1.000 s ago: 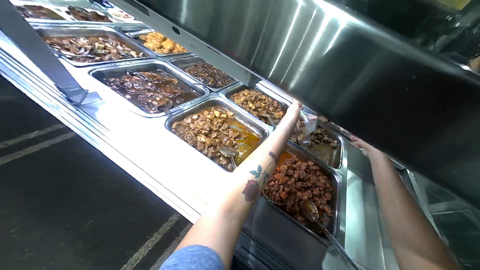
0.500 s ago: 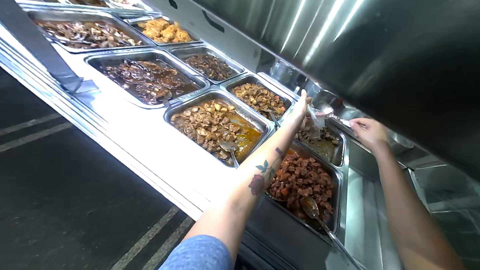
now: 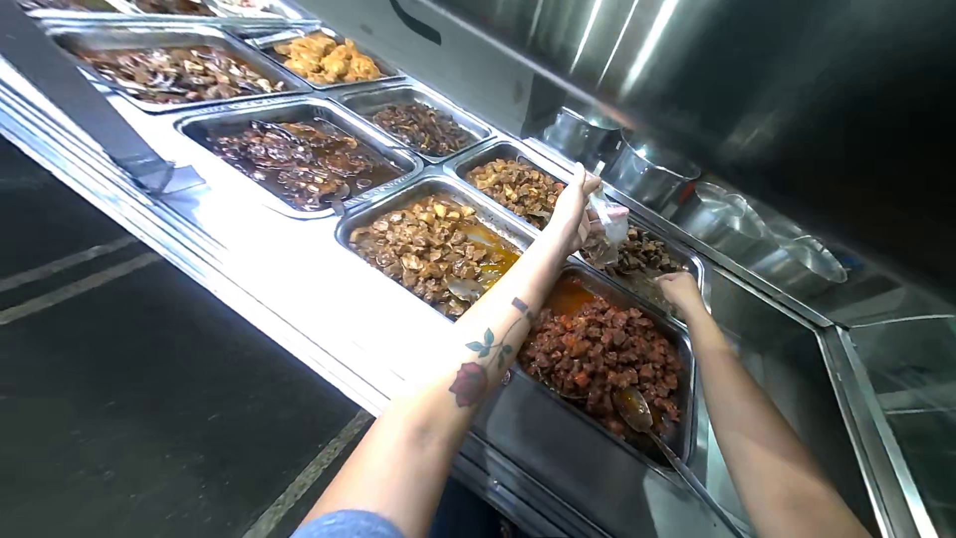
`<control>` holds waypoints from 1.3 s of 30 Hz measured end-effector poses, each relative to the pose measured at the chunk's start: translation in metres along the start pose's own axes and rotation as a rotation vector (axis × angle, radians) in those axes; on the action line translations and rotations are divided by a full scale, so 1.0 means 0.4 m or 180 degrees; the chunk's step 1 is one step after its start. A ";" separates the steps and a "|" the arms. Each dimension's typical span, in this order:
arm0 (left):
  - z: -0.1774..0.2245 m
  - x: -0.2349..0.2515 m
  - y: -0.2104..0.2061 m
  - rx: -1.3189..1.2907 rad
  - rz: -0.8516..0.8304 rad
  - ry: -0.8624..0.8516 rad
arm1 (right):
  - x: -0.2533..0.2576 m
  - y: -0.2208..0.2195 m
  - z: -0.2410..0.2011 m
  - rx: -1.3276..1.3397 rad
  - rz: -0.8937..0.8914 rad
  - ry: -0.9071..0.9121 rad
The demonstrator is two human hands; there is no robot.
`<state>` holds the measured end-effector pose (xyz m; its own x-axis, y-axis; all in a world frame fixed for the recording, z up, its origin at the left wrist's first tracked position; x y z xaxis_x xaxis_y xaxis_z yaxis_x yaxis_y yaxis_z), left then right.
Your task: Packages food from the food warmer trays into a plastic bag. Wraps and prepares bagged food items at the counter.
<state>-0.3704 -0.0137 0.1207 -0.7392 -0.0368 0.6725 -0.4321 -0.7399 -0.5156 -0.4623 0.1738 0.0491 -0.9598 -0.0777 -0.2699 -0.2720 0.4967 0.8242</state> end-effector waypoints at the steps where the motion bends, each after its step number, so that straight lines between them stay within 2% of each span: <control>1: -0.076 0.014 0.102 0.0094 0.0684 0.0266 | -0.009 0.000 0.006 0.0101 0.0103 -0.0050; 2: -0.134 0.018 0.175 0.0150 0.1437 0.0788 | -0.014 0.003 0.017 0.0164 0.0203 -0.0108; 4: -0.183 0.021 0.237 0.0265 0.2180 0.1413 | 0.005 0.026 0.058 0.0170 0.0169 -0.0314; 5: -0.191 0.021 0.243 0.0297 0.2319 0.1501 | 0.046 0.038 0.103 0.0079 0.0052 -0.0201; 6: -0.195 0.019 0.242 0.0276 0.2339 0.1522 | 0.109 0.055 0.162 0.0034 0.0027 0.0205; 7: -0.200 0.019 0.237 0.0253 0.2313 0.1528 | 0.188 0.080 0.228 0.0264 0.0515 0.1030; 8: -0.204 0.019 0.230 0.0234 0.2293 0.1549 | 0.237 0.103 0.266 0.0592 0.0545 0.1268; 9: -0.208 0.019 0.222 0.0250 0.2277 0.1585 | 0.235 0.129 0.262 0.0857 0.0370 0.1074; 12: -0.219 0.025 0.194 0.0341 0.2294 0.1725 | 0.069 0.191 0.108 0.1003 0.0201 0.0271; 13: -0.224 0.027 0.184 0.0356 0.2310 0.1788 | 0.008 0.204 0.047 0.0977 0.0242 0.0258; 14: -0.229 0.031 0.173 0.0350 0.2342 0.1834 | -0.033 0.211 -0.002 0.0870 0.0255 0.0438; 16: -0.234 0.046 0.153 0.0374 0.2226 0.1885 | -0.078 0.214 -0.078 0.0320 0.0239 0.1145; 18: -0.235 0.056 0.143 0.0456 0.2322 0.1868 | -0.112 0.218 -0.132 -0.0455 0.0483 0.1912; 20: -0.236 0.066 0.131 0.0584 0.2208 0.1915 | -0.140 0.232 -0.153 -0.0767 0.0910 0.2245; 21: -0.239 0.066 0.127 0.0640 0.2200 0.1937 | -0.148 0.245 -0.153 -0.0796 0.1097 0.2205; 22: -0.243 0.065 0.124 0.0668 0.2228 0.1956 | -0.145 0.258 -0.142 -0.0739 0.1099 0.1901; 24: -0.248 0.060 0.122 0.0693 0.2295 0.1965 | -0.119 0.279 -0.089 -0.0062 0.0870 0.0985; 26: -0.251 0.051 0.120 0.0619 0.2342 0.1974 | -0.037 0.291 0.023 0.0386 0.0656 0.0202; 27: -0.252 0.048 0.117 0.0561 0.2291 0.1950 | 0.042 0.291 0.108 0.0311 0.0446 0.0125; 29: -0.238 0.036 0.104 0.0455 0.2085 0.1728 | 0.200 0.270 0.282 0.0668 0.0271 0.0518; 31: -0.181 0.005 0.059 0.0622 0.1915 0.1452 | 0.237 0.217 0.372 0.0357 0.0234 0.0376; 32: -0.136 -0.016 0.017 0.0698 0.2122 0.1673 | 0.225 0.183 0.388 0.0257 0.0213 0.0249; 33: -0.097 -0.033 -0.024 0.0636 0.2815 0.2127 | 0.200 0.151 0.389 0.0136 0.0151 0.0149; 34: -0.108 -0.026 0.000 0.0480 0.2026 0.1442 | 0.173 0.126 0.383 -0.0040 0.0079 0.0090; 35: -0.124 -0.019 0.027 0.0239 0.1768 0.1046 | 0.151 0.115 0.377 -0.0291 0.0052 0.0109; 37: -0.121 -0.029 0.038 -0.0010 0.1911 0.0903 | 0.135 0.127 0.368 -0.0880 0.0190 0.0432; 39: -0.059 -0.076 -0.020 0.0123 0.2018 0.0901 | 0.071 0.151 0.309 -0.0843 0.0643 0.1122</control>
<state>-0.3568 0.0093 0.0920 -0.9515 -0.2969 0.0808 0.1422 -0.6570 -0.7403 -0.4975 0.3083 0.0297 -0.9480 -0.3133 0.0559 -0.0423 0.2983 0.9535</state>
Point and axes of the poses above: each hand's wrist, its own x-axis towards the middle knuckle, its own y-axis out of the back of the hand, z = x × y, the point moved 9 cm from there along x, towards the middle knuckle, and after that the axes turned 2 degrees about x, right-handed, at the moved point
